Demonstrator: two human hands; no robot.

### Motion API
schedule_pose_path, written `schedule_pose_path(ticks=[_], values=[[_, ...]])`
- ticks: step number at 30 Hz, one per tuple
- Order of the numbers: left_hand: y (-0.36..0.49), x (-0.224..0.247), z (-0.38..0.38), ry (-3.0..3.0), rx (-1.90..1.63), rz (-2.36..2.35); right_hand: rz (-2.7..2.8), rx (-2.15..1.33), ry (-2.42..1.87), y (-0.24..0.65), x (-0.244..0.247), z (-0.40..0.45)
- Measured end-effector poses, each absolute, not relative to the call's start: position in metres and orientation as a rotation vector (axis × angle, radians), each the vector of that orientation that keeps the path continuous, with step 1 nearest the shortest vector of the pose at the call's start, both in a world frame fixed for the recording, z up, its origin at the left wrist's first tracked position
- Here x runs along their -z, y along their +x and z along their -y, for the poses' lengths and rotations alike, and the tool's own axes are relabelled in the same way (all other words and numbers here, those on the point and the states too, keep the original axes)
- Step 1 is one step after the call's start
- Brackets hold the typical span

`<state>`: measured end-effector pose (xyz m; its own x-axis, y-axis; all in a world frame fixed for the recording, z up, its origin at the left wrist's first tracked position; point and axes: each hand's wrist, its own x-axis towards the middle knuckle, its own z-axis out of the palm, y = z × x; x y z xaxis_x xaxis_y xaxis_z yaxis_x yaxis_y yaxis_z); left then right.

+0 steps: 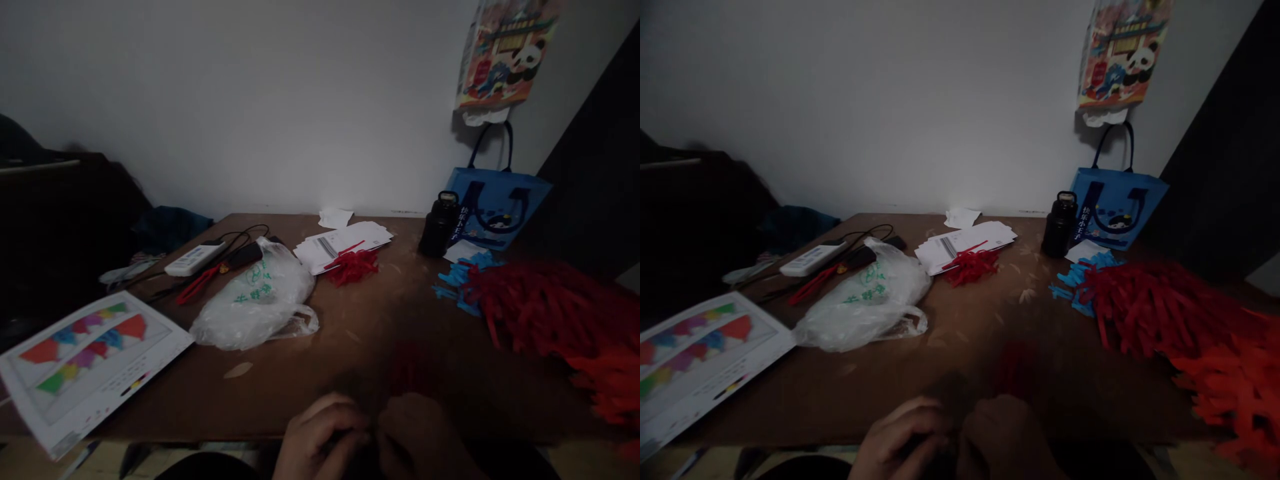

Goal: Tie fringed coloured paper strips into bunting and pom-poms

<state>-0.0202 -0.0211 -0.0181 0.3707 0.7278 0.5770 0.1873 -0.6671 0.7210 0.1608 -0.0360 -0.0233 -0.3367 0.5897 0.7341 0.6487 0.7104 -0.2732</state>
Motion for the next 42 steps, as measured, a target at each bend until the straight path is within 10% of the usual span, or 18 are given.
schedule_pose_path(ticks=[26, 42], values=[[-0.026, 0.035, 0.016, 1.391, -0.930, -0.828, 2.100, -0.153, -0.930, 0.170, 0.022, 0.037], [-0.030, 0.019, 0.017, 2.326, -1.185, -0.848, 2.114, 0.106, -0.846, 0.164, 0.011, 0.026]])
